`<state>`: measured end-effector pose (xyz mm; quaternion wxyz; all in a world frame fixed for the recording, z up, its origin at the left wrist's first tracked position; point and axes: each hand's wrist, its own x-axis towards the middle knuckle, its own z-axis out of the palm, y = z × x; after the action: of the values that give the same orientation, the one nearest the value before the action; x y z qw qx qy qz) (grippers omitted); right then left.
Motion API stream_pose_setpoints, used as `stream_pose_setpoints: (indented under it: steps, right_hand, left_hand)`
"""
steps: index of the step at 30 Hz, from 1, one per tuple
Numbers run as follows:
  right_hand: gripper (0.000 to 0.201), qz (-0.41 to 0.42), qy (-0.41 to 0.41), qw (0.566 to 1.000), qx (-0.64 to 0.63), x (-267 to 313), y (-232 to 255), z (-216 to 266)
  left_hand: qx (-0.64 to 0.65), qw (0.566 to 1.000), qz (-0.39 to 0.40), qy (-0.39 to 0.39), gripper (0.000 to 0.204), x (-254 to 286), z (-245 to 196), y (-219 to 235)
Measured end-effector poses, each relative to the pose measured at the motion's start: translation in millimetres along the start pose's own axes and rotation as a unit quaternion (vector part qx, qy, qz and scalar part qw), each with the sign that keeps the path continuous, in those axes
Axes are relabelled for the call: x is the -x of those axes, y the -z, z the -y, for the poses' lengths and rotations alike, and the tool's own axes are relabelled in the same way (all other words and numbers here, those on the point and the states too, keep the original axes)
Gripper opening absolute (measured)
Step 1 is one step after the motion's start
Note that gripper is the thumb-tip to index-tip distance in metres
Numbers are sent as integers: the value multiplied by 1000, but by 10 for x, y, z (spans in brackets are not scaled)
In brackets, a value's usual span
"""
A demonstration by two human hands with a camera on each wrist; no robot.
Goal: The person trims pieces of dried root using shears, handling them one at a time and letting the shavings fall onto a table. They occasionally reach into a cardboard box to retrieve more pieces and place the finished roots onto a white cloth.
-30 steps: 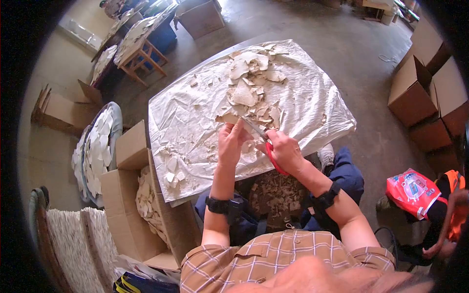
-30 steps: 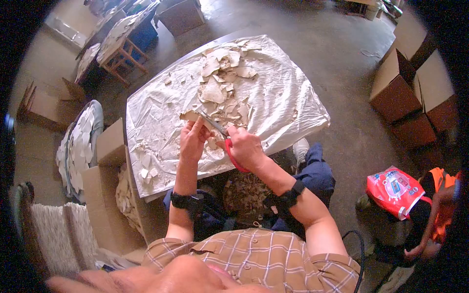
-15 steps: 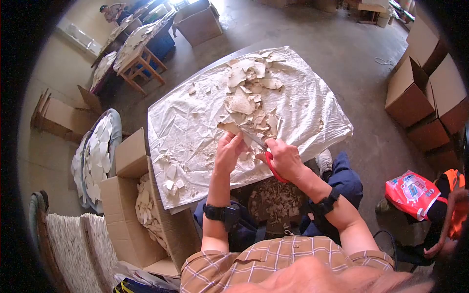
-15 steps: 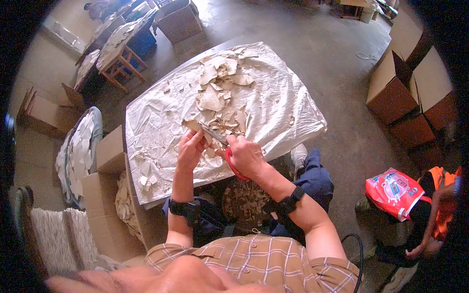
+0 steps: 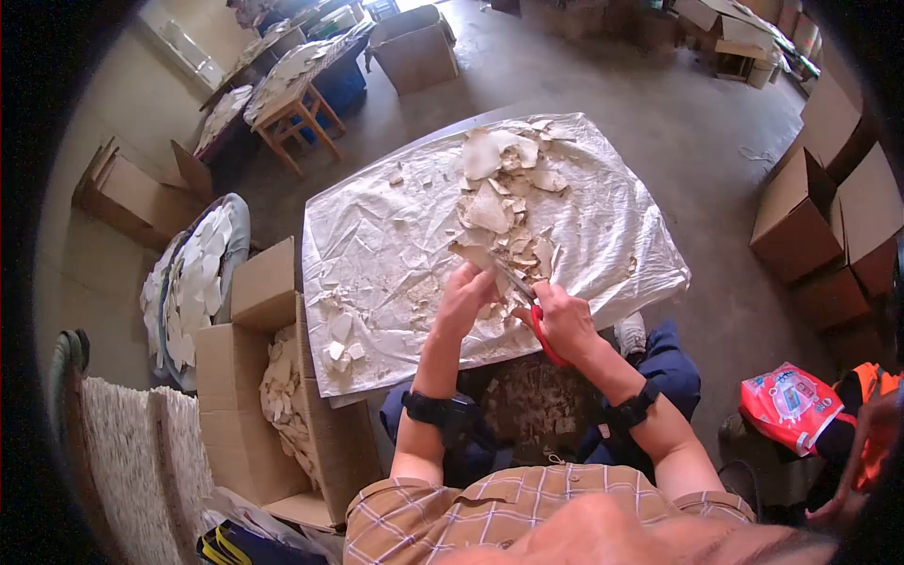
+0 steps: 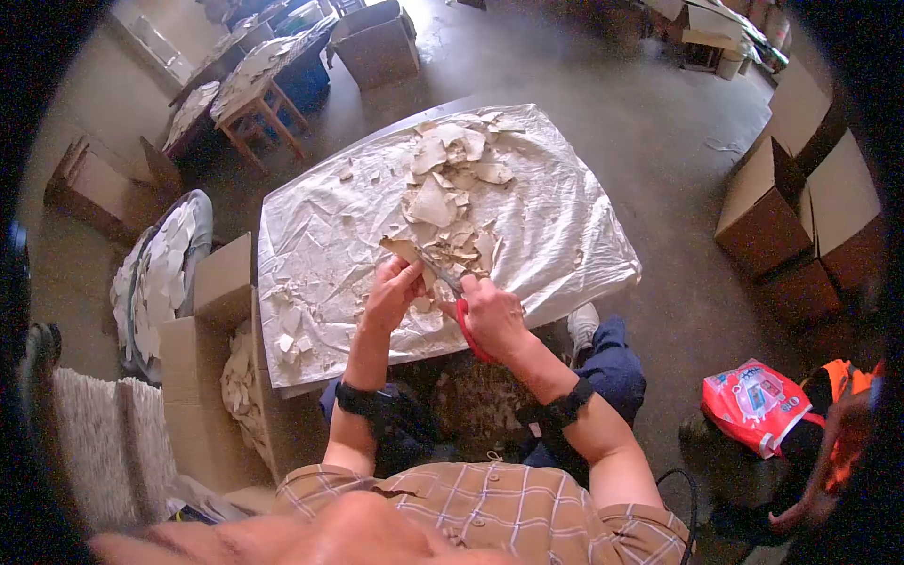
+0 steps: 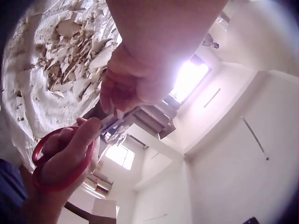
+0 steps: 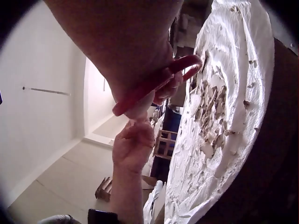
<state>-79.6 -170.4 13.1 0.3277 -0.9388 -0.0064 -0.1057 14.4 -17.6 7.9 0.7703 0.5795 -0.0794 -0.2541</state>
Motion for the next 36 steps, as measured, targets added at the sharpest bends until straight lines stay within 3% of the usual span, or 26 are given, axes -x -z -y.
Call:
stream_pose_setpoints:
  steps: [10, 14, 17, 28, 31, 36]
  right_hand:
    - [35, -33, 5, 999, -4, -15, -61, -19]
    - [39, -36, 14, 999, 7, -63, 6, 85]
    - [40, -44, 27, 998, 29, -36, 45, 58]
    - [39, -15, -6, 1000, 20, -21, -44, 13]
    - [38, -45, 8, 999, 19, -38, -3, 53]
    - [35, -42, 27, 998, 31, -22, 34, 47]
  left_hand:
    - [-9, 1000, 25, 7, 19, 39, -106, -41]
    - [-24, 1000, -17, -9, 19, -51, 23, 156]
    - [-66, 997, 39, -18, 18, -17, -20, 72]
    - [-63, 997, 51, -15, 20, 10, -35, 59]
    - [-32, 998, 53, -16, 19, 1, -57, 41]
    - [-118, 991, 59, -27, 19, 3, -71, 81]
